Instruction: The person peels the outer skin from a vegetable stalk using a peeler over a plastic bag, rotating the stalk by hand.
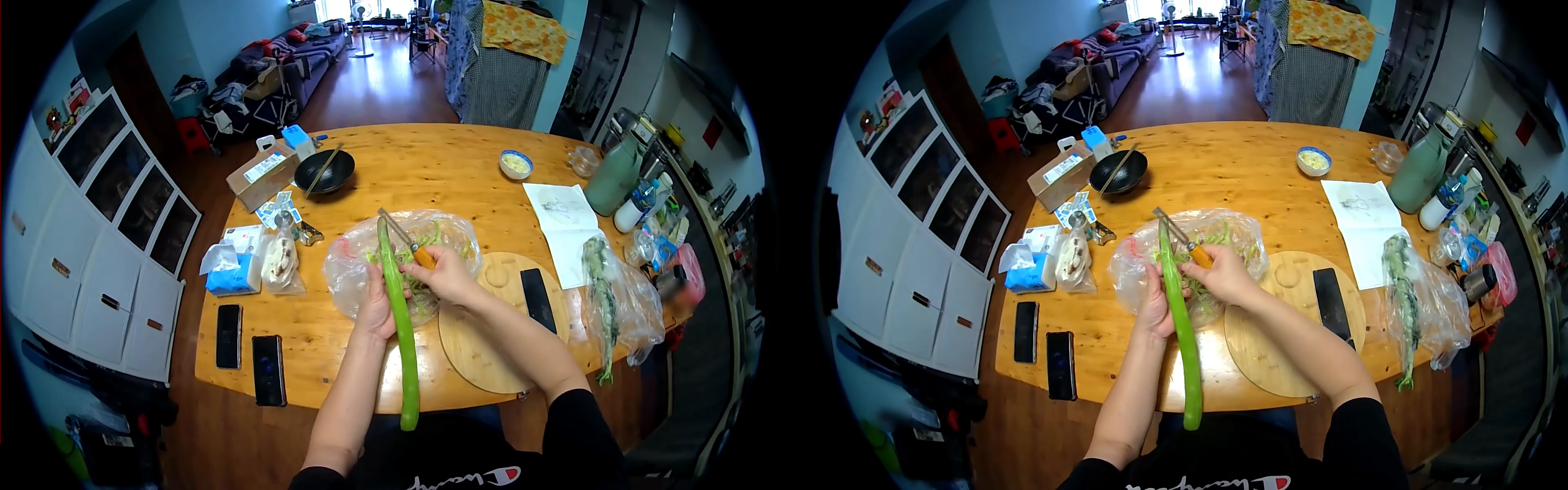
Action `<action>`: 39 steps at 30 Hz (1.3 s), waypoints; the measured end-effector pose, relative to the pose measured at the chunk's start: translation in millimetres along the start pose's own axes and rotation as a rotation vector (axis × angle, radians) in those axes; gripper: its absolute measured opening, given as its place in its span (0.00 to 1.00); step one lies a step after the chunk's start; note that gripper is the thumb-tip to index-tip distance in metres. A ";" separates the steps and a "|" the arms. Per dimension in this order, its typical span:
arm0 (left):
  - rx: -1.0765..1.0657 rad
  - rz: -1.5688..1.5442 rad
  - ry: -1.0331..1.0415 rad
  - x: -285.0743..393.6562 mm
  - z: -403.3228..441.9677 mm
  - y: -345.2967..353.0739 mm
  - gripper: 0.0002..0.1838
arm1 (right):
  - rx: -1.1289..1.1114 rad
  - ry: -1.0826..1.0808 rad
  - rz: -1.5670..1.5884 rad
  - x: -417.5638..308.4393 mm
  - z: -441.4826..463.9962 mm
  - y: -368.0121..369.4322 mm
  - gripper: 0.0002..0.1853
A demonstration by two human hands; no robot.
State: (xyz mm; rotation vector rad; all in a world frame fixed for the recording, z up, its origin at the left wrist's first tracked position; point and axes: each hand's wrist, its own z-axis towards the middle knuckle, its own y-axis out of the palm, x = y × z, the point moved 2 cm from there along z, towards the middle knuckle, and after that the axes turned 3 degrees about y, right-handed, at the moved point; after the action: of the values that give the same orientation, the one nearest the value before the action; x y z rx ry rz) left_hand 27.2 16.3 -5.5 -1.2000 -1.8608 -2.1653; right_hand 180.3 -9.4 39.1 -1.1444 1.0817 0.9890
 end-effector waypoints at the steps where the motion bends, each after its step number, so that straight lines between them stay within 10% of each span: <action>1: 0.007 0.022 0.006 3.4 -2.3 5.7 0.28 | 0.037 0.029 -0.041 3.8 3.5 -5.9 0.13; 11: -0.002 0.075 0.007 -0.4 -1.7 6.4 0.28 | -0.203 0.217 0.235 -6.0 -3.8 8.6 0.12; 23: 0.048 0.049 -0.069 4.5 1.8 -0.2 0.26 | 0.058 0.080 -0.468 -2.5 7.5 -29.6 0.14; 26: 0.118 0.000 -0.107 3.7 2.6 -0.4 0.25 | 0.098 0.130 -0.105 7.6 8.9 -24.8 0.14; 29: 0.178 -0.039 -0.131 2.4 4.3 0.7 0.25 | 0.271 -0.270 -0.297 20.7 11.0 -21.2 0.14; 39: 0.003 -0.310 -0.182 -7.2 12.5 -12.3 0.23 | -0.185 -0.706 -0.955 -44.8 -68.2 -16.2 0.18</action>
State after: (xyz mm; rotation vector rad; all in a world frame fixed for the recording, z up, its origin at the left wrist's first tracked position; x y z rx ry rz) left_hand 32.5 27.2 -19.9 -1.2158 -2.2592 -2.2642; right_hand 177.6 -81.4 80.7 -1.1312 -0.1565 0.6169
